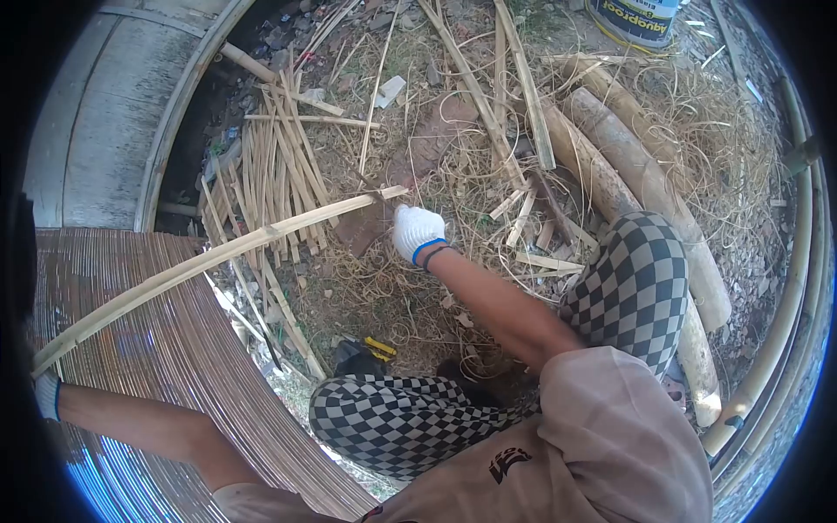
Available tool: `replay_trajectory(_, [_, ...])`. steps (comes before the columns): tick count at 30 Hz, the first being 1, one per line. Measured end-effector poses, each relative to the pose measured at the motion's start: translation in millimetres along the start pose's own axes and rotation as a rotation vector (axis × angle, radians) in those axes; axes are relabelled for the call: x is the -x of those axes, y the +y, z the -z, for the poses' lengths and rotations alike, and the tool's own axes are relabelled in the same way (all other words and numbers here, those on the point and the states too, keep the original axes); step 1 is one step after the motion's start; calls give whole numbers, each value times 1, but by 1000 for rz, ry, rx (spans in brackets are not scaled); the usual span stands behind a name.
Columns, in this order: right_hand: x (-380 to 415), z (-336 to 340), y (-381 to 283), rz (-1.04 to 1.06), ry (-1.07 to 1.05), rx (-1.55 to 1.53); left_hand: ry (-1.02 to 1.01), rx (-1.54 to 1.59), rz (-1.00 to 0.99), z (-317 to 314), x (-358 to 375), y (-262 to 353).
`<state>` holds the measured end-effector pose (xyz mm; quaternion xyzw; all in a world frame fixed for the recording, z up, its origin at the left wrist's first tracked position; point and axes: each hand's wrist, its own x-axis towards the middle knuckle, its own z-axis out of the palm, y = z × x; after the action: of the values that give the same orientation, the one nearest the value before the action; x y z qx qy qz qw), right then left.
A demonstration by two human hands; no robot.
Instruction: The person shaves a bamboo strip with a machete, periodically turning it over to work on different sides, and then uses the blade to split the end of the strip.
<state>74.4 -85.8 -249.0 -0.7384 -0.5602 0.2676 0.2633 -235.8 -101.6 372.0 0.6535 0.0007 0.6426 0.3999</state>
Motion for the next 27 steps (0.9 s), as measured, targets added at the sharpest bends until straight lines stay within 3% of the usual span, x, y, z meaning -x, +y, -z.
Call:
replay_trajectory(2, [5,11,-27,64,24,5,-49,-33,15,1,-2,0])
replay_trajectory(4, [13,25,-45,257,63,52,-85,-58,17,3,-6,-1])
replay_trajectory(6, [8,13,-32,313,66,38,-115,-49,45,2,-9,-2])
replay_trajectory(8, [-6,-23,24,8,26,46,-69,-125,14,12,-14,14])
replay_trajectory(9, [-12,-32,51,-13,-8,35,-36,-177,-10,22,-17,23])
replay_trajectory(13, [-9,-34,39,-76,-16,75,131,-460,-110,79,-41,72])
replay_trajectory(17, [-9,-15,23,6,-1,45,183,-622,-139,127,-51,109])
replay_trajectory(20, [16,7,-18,118,71,-4,77,-787,-139,161,-76,128])
replay_trajectory(21, [23,5,-24,187,121,-41,228,-634,-148,113,-61,96])
replay_trajectory(23, [26,-2,-15,235,123,-33,299,-455,-118,87,-52,80])
replay_trajectory(24, [29,-4,0,223,97,-3,224,-435,-77,93,-51,83])
replay_trajectory(26, [17,-36,55,-15,23,54,238,-490,-95,66,-37,67])
replay_trajectory(27, [12,-41,81,-47,-52,115,331,-564,-151,6,-11,29])
